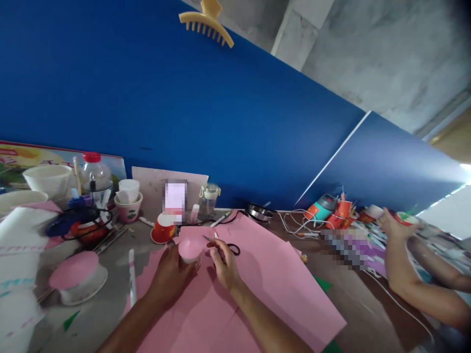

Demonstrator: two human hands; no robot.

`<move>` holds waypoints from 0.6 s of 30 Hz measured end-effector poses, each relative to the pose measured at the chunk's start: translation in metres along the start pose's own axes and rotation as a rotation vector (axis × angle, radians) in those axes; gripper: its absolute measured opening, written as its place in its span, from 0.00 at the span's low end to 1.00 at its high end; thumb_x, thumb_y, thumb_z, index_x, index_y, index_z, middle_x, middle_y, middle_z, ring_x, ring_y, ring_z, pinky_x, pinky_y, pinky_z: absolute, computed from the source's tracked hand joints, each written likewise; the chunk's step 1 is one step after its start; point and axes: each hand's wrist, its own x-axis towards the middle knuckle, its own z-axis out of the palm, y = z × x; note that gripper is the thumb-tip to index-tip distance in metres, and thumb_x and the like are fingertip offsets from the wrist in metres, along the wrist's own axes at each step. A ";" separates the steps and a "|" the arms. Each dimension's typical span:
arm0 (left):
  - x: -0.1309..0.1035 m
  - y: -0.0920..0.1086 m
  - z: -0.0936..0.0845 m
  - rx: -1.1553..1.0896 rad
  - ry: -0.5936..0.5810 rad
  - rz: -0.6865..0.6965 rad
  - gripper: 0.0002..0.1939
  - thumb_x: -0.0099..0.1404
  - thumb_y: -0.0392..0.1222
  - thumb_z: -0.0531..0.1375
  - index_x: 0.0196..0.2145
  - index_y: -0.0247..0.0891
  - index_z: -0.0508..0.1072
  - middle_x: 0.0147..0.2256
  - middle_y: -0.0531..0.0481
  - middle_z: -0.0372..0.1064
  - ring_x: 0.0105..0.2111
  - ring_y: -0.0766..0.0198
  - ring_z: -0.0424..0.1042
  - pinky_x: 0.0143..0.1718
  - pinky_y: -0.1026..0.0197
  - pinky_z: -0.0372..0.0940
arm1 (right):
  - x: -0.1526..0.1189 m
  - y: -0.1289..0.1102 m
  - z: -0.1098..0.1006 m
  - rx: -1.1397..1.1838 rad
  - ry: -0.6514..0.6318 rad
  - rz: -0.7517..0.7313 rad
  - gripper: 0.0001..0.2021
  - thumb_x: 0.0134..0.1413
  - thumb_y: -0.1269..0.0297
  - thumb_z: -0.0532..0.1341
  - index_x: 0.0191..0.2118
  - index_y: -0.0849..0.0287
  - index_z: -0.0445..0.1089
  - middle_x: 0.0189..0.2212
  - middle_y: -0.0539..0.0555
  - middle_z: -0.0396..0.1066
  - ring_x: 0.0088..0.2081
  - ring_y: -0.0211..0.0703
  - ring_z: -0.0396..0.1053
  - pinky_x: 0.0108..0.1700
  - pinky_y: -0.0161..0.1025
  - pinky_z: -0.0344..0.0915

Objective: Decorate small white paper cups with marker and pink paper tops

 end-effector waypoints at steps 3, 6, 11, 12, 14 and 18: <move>0.000 0.010 -0.004 -0.019 -0.032 -0.001 0.17 0.58 0.46 0.61 0.43 0.36 0.70 0.42 0.43 0.75 0.41 0.51 0.74 0.41 0.52 0.69 | -0.003 -0.009 0.002 -0.049 -0.027 -0.064 0.12 0.58 0.61 0.58 0.46 0.59 0.71 0.42 0.59 0.75 0.45 0.50 0.72 0.49 0.45 0.68; 0.000 0.012 -0.007 -0.044 -0.028 0.004 0.20 0.58 0.48 0.61 0.46 0.37 0.70 0.45 0.42 0.75 0.44 0.49 0.74 0.43 0.50 0.70 | -0.005 -0.015 0.002 -0.137 -0.080 -0.156 0.14 0.55 0.66 0.59 0.48 0.60 0.70 0.44 0.61 0.74 0.47 0.51 0.72 0.51 0.47 0.68; 0.001 0.002 -0.006 -0.050 -0.012 0.003 0.23 0.56 0.50 0.61 0.46 0.34 0.70 0.44 0.39 0.76 0.43 0.46 0.75 0.42 0.47 0.71 | -0.007 -0.017 0.002 -0.144 -0.163 -0.201 0.24 0.53 0.64 0.62 0.56 0.63 0.64 0.50 0.66 0.71 0.52 0.56 0.70 0.55 0.51 0.66; 0.001 0.001 -0.006 -0.060 -0.014 0.015 0.23 0.56 0.51 0.61 0.46 0.35 0.70 0.43 0.39 0.77 0.43 0.46 0.75 0.43 0.48 0.70 | -0.007 -0.018 0.002 -0.134 -0.184 -0.193 0.26 0.52 0.63 0.63 0.57 0.63 0.63 0.52 0.67 0.70 0.53 0.57 0.69 0.55 0.52 0.65; 0.001 0.001 -0.006 -0.074 -0.035 0.024 0.24 0.56 0.51 0.61 0.47 0.35 0.71 0.42 0.40 0.77 0.41 0.47 0.75 0.41 0.49 0.71 | -0.009 -0.020 0.003 -0.099 -0.215 -0.167 0.30 0.51 0.61 0.64 0.60 0.64 0.61 0.54 0.68 0.69 0.54 0.58 0.68 0.56 0.53 0.65; 0.001 0.002 -0.008 -0.092 -0.078 0.034 0.23 0.57 0.55 0.60 0.44 0.35 0.71 0.39 0.41 0.78 0.37 0.49 0.76 0.37 0.51 0.71 | -0.008 -0.032 0.006 -0.009 -0.201 -0.095 0.29 0.51 0.58 0.66 0.59 0.60 0.63 0.51 0.62 0.73 0.49 0.53 0.72 0.51 0.47 0.70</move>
